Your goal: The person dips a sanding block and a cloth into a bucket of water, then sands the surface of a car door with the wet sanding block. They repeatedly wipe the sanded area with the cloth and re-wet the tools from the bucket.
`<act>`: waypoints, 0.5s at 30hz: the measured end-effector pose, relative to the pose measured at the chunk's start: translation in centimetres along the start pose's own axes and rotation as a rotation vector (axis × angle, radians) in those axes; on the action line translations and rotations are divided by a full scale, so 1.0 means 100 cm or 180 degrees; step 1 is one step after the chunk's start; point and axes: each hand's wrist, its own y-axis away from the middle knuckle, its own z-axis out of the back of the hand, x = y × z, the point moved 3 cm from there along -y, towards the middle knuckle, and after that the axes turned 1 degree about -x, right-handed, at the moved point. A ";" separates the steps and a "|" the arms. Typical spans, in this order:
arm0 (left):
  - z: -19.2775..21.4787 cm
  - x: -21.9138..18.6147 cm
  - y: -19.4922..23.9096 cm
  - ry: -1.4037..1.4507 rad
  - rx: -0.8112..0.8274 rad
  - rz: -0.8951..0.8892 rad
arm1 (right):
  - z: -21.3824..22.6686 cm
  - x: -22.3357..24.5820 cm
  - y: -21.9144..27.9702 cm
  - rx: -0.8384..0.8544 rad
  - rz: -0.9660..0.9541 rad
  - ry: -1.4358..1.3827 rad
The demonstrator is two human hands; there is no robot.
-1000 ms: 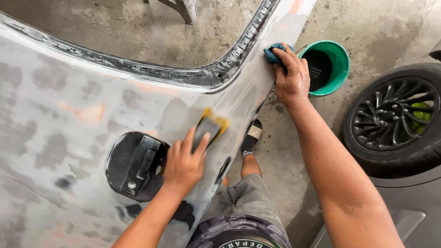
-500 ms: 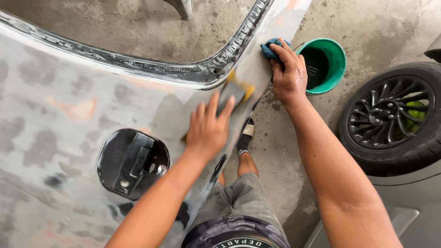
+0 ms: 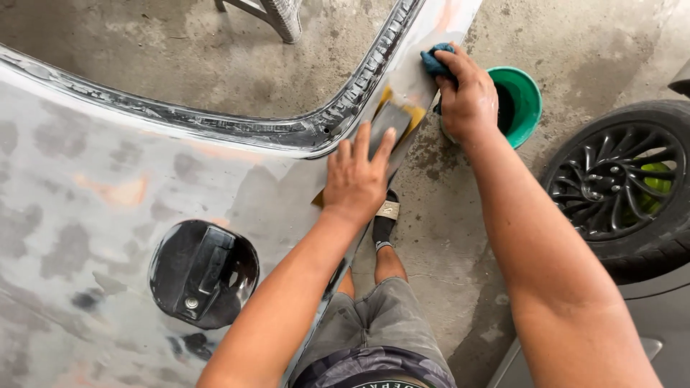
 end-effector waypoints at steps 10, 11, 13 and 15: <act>0.028 0.007 0.083 0.0109 0.0203 0.0017 | -0.001 0.002 -0.007 0.0127 -0.0270 -0.0285; 0.017 0.006 0.052 0.0102 0.0119 0.0088 | -0.002 0.001 -0.009 0.0079 -0.0287 -0.0310; -0.010 -0.004 -0.011 0.0158 0.0017 0.0128 | 0.005 -0.005 -0.010 0.0010 -0.0315 -0.0265; -0.035 -0.001 -0.062 0.0097 -0.0007 0.0101 | -0.003 0.000 -0.007 0.0080 -0.0246 -0.0575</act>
